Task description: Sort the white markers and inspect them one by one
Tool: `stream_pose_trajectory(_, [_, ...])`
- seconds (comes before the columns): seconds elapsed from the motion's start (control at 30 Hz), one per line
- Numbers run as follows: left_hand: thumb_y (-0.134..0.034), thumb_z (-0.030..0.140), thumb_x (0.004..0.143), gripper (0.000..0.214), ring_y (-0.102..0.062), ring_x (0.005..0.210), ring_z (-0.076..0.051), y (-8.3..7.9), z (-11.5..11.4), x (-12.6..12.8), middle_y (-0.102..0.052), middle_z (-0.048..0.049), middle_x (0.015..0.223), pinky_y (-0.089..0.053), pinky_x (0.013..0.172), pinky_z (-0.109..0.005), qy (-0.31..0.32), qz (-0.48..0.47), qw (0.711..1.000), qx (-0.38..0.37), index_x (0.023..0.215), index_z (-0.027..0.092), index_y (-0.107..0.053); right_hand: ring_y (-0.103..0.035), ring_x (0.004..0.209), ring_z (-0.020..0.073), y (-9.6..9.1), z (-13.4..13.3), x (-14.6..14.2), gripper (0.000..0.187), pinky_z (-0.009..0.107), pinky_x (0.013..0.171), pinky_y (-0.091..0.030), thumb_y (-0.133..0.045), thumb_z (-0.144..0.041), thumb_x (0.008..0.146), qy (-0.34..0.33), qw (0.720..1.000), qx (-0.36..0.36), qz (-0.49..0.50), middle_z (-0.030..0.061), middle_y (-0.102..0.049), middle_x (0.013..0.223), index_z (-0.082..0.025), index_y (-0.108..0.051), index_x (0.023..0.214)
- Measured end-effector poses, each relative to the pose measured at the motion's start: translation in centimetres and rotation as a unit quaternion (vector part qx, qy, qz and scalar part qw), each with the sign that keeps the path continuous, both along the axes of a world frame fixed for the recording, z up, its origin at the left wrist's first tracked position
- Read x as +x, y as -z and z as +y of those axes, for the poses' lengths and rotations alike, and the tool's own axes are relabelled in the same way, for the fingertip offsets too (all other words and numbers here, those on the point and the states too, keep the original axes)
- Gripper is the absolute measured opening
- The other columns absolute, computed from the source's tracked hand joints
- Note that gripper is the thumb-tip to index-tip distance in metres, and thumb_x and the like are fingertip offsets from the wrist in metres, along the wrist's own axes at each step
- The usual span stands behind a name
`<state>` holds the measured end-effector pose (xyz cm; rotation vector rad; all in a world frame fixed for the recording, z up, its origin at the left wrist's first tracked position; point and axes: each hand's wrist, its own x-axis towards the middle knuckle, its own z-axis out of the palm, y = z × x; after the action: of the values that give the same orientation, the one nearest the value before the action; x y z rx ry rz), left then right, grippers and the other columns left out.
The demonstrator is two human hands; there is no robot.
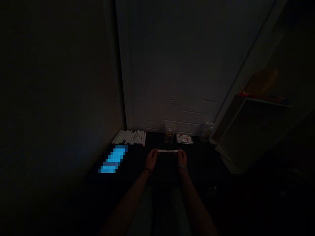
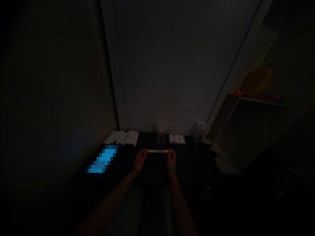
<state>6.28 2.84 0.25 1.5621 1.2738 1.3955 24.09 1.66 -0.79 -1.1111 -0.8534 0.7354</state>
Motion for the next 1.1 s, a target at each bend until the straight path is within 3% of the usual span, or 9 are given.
stream_pose_trajectory(0.77, [-0.041, 0.050, 0.076, 0.039, -0.049, 0.059, -0.012, 0.43, 0.32, -0.13, -0.062, -0.0008, 0.072, -0.038, 0.056, -0.022, 0.006, -0.014, 1.000, -0.011, 0.088, 0.018, -0.059, -0.052, 0.059, 0.0115, -0.05, -0.05, 0.13, 0.040, 0.023, 0.059, -0.040, -0.050, -0.052, 0.070, 0.005, 1.000, 0.003, -0.003, 0.0002, -0.060, 0.066, -0.016, -0.058, 0.084])
stream_pose_trajectory(1.1, [-0.044, 0.051, 0.074, 0.040, -0.052, 0.061, -0.013, 0.74, 0.62, -0.17, -0.062, -0.0024, 0.070, -0.039, 0.057, -0.023, 0.013, -0.031, 0.999, -0.011, 0.083, 0.016, -0.060, -0.051, 0.055, 0.0112, -0.57, -0.36, -0.12, 0.041, 0.023, 0.057, -0.039, -0.049, -0.057, 0.070, 0.010, 1.000, -0.015, -0.007, -0.0009, -0.058, 0.060, -0.017, -0.057, 0.076])
